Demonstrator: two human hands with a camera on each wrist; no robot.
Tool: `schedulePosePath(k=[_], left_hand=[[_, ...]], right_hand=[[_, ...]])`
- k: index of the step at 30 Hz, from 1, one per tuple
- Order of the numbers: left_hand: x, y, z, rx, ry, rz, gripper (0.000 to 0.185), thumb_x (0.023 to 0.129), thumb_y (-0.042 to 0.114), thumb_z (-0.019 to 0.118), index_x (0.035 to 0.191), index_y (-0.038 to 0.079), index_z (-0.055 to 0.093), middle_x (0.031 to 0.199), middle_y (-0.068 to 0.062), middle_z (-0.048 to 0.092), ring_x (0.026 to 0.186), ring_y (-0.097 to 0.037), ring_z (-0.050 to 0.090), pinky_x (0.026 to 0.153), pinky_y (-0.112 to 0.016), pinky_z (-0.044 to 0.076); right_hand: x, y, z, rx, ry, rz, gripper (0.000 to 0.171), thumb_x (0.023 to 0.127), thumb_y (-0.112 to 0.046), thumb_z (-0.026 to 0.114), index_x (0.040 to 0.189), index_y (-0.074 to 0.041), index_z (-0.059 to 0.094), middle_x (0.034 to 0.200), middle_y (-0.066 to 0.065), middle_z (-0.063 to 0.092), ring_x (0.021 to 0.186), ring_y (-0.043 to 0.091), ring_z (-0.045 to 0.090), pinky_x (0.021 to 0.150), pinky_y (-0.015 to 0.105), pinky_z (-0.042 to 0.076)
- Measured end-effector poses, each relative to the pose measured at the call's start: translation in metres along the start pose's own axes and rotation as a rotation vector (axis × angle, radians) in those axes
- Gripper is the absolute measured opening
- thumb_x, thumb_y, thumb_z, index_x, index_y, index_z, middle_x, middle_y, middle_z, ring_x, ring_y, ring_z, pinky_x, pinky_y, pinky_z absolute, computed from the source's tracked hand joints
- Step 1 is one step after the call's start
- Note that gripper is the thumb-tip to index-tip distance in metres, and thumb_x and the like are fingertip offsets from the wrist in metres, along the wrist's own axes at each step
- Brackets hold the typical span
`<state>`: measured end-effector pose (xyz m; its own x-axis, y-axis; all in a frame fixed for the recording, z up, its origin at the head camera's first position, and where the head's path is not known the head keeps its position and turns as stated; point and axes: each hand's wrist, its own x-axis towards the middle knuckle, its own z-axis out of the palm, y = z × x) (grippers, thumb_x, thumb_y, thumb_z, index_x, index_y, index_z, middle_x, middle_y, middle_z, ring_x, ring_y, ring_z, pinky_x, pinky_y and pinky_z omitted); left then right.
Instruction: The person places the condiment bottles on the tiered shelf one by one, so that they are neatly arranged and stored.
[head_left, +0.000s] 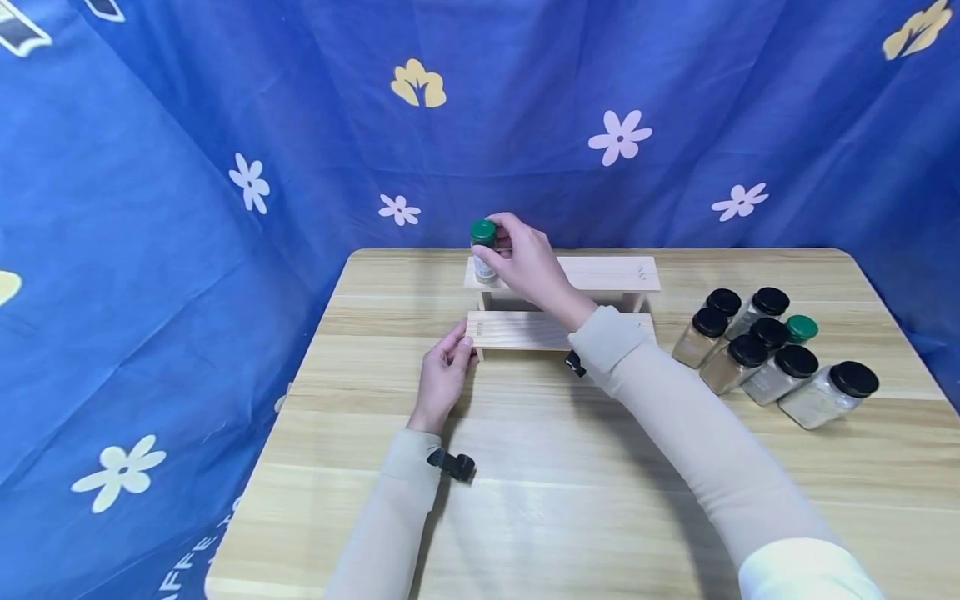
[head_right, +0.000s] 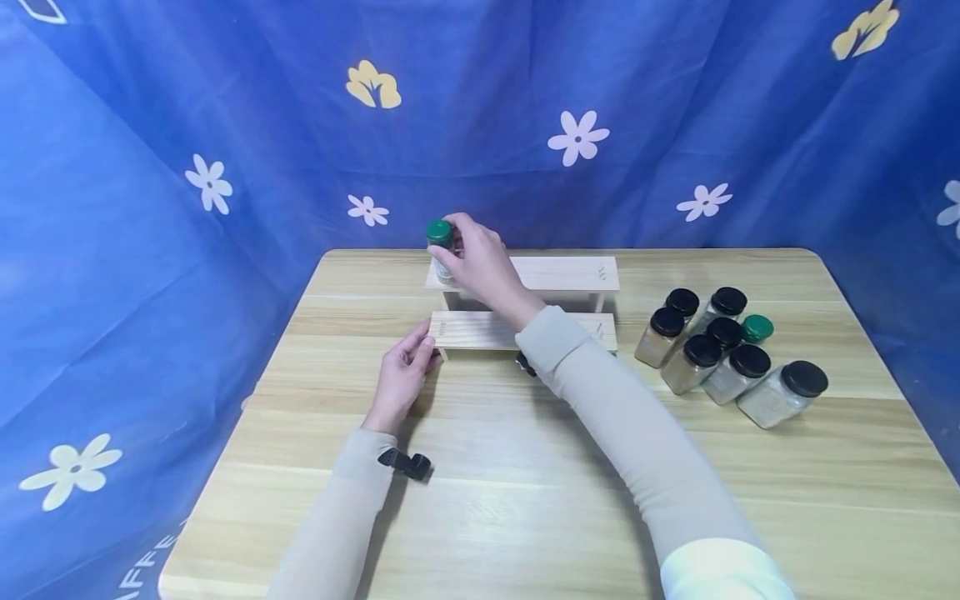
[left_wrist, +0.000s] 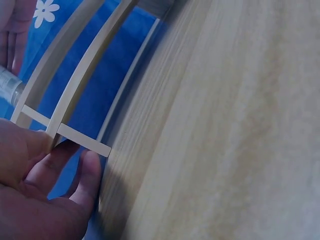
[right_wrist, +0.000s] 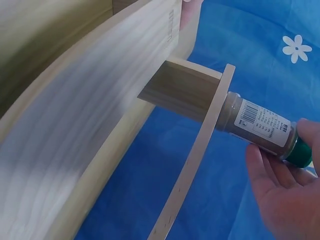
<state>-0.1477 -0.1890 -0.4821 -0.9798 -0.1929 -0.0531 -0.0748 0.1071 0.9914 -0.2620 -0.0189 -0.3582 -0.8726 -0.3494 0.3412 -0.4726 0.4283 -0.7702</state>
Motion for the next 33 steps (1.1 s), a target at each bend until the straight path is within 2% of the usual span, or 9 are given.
schedulePosePath(k=[7,10,14,18,23,29,33], left_hand=[[0.004,-0.004,0.001,0.000,-0.004,0.010,0.043,0.109,0.017,0.059,0.152,0.011,0.056,0.138,-0.020,0.069,0.111,-0.021,0.073,0.090,-0.016,0.065],[0.006,-0.008,0.000,0.023,0.019,0.015,0.043,0.109,0.016,0.059,0.151,0.011,0.057,0.136,-0.021,0.071,0.110,-0.024,0.073,0.087,-0.015,0.065],[0.009,-0.011,0.000,0.034,0.026,0.002,0.042,0.109,0.017,0.059,0.151,0.013,0.057,0.133,-0.022,0.072,0.110,-0.025,0.073,0.087,-0.015,0.066],[0.010,-0.011,0.002,0.042,0.013,-0.017,0.043,0.109,0.018,0.058,0.152,0.013,0.056,0.135,-0.023,0.070,0.108,-0.019,0.073,0.089,-0.016,0.066],[0.009,-0.008,-0.002,0.040,0.004,-0.026,0.044,0.110,0.017,0.057,0.153,0.012,0.054,0.142,-0.021,0.066,0.109,-0.014,0.073,0.092,-0.016,0.065],[0.010,-0.008,-0.004,0.012,-0.021,-0.043,0.044,0.110,0.017,0.056,0.154,0.011,0.053,0.147,-0.020,0.063,0.111,-0.013,0.073,0.095,-0.019,0.064],[0.012,-0.009,-0.002,-0.003,-0.037,-0.048,0.044,0.110,0.016,0.056,0.154,0.011,0.053,0.146,-0.019,0.064,0.109,-0.010,0.073,0.096,-0.020,0.065]], right_hand=[[0.003,0.000,0.004,0.024,0.007,0.001,0.047,0.101,-0.027,0.074,0.140,-0.006,0.059,0.122,0.010,0.074,0.111,0.020,0.074,0.101,0.030,0.065],[0.000,0.001,0.003,0.056,-0.001,0.003,0.051,0.101,-0.028,0.074,0.142,-0.004,0.057,0.125,0.010,0.073,0.114,0.020,0.073,0.103,0.027,0.064],[-0.007,0.002,-0.004,0.102,0.007,0.032,0.056,0.101,-0.031,0.074,0.146,-0.003,0.055,0.131,0.014,0.071,0.121,0.022,0.071,0.108,0.028,0.062],[-0.019,0.006,-0.019,0.120,0.021,0.055,0.058,0.100,-0.033,0.075,0.146,-0.005,0.055,0.135,0.015,0.070,0.124,0.024,0.070,0.111,0.031,0.061],[-0.037,0.012,-0.036,0.150,0.054,0.049,0.055,0.098,-0.030,0.077,0.144,-0.006,0.058,0.133,0.013,0.072,0.122,0.026,0.071,0.109,0.032,0.062],[-0.070,0.027,-0.064,0.171,0.102,0.071,0.054,0.096,-0.028,0.080,0.142,-0.006,0.060,0.131,0.014,0.073,0.120,0.028,0.073,0.106,0.032,0.064],[-0.097,0.045,-0.089,0.144,0.133,0.052,0.055,0.095,-0.022,0.081,0.141,-0.002,0.059,0.130,0.020,0.072,0.121,0.034,0.071,0.107,0.034,0.064]])
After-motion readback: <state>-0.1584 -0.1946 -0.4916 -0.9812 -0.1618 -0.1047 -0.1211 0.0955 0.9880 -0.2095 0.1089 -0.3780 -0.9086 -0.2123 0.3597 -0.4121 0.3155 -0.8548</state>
